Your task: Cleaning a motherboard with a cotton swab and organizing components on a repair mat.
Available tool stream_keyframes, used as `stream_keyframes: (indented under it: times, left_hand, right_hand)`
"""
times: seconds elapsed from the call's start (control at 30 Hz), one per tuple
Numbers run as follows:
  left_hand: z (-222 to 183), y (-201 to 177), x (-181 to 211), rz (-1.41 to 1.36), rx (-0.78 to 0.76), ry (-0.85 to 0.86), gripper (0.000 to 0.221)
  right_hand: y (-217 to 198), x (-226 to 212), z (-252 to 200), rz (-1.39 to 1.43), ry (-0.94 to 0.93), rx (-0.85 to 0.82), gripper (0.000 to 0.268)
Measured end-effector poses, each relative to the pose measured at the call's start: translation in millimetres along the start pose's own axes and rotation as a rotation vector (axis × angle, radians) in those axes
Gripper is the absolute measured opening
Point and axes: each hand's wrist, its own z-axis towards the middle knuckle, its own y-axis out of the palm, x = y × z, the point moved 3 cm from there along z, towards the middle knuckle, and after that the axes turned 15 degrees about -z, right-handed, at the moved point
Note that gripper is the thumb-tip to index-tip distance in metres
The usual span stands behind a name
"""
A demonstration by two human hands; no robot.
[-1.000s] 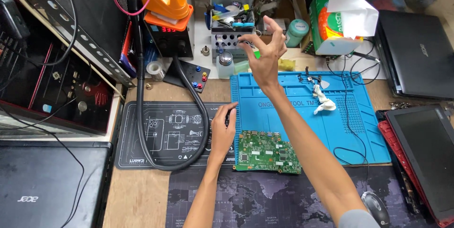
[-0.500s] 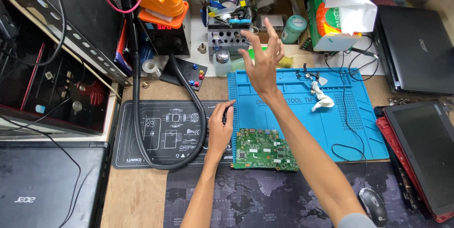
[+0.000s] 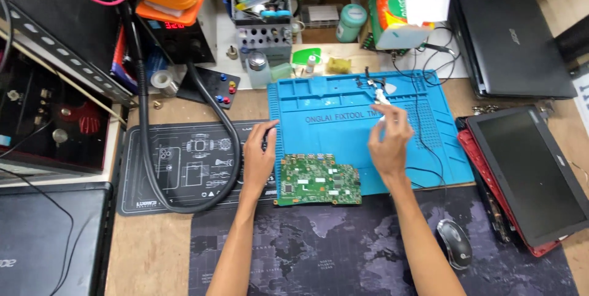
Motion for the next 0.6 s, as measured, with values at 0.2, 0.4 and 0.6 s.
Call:
stream_keyframes:
  times: [0.2,0.4,0.6]
  left_hand:
    - [-3,2,2,-0.017,0.011,-0.033,0.026]
    - [-3,3,6,-0.013,0.001,-0.06,0.028]
    - [-2,3,6,0.017,0.003,-0.047,0.026]
  right_hand:
    - [-2,50,-7,-0.276,0.069,-0.069,0.034]
    - [4,56,-10,-0.027,-0.004,0.033,0.02]
    - [23,10,-34,0.297,-0.096,-0.211,0.016]
